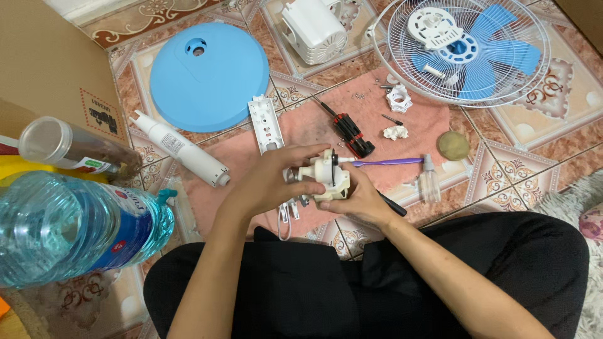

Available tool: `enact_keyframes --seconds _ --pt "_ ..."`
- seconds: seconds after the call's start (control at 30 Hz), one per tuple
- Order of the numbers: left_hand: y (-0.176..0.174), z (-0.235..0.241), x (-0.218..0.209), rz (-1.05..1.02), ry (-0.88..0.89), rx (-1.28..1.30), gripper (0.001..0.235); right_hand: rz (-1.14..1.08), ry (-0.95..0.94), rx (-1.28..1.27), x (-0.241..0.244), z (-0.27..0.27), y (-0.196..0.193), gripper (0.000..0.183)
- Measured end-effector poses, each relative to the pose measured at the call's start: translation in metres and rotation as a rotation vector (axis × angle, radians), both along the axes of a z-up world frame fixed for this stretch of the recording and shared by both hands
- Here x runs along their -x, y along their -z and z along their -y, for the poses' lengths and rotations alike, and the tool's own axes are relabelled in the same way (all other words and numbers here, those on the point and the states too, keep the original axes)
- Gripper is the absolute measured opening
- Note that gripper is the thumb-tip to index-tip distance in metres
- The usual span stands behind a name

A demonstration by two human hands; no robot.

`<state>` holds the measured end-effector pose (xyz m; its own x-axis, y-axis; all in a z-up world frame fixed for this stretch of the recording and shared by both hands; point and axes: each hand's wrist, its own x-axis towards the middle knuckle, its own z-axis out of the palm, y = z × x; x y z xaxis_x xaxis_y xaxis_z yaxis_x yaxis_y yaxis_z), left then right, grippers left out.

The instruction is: The person sits on the floor and uses a screwdriver to disassemble a white plastic electrical component, likely a fan motor housing. They remove screws, separate the housing halves, and inspect the internal parts.

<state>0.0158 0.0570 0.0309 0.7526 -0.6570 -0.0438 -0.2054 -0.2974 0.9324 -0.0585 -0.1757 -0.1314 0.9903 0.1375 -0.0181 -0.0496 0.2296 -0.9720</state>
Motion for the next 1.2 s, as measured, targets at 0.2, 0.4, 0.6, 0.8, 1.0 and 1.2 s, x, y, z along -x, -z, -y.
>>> enact_keyframes --seconds 0.2,0.4,0.6,0.8,1.0,1.2 --pt "0.015 0.005 -0.005 0.068 0.076 -0.066 0.084 -0.071 -0.001 -0.065 -0.003 -0.004 -0.007 0.074" --pt "0.034 0.007 -0.007 0.133 0.129 -0.138 0.081 0.113 -0.058 0.092 -0.008 0.000 -0.006 0.075" --pt "0.058 0.010 -0.004 0.161 0.108 -0.032 0.082 -0.025 -0.074 0.037 -0.009 0.011 0.015 0.066" --pt "0.055 0.008 0.005 0.282 0.107 -0.036 0.080 -0.078 -0.080 0.042 -0.008 0.022 0.041 0.063" --pt "0.053 0.002 0.009 0.403 0.098 -0.220 0.085 -0.099 -0.093 0.046 -0.003 0.020 0.012 0.064" --pt "0.058 0.003 0.012 0.432 0.088 -0.424 0.078 -0.056 -0.078 0.121 0.000 0.023 0.010 0.065"
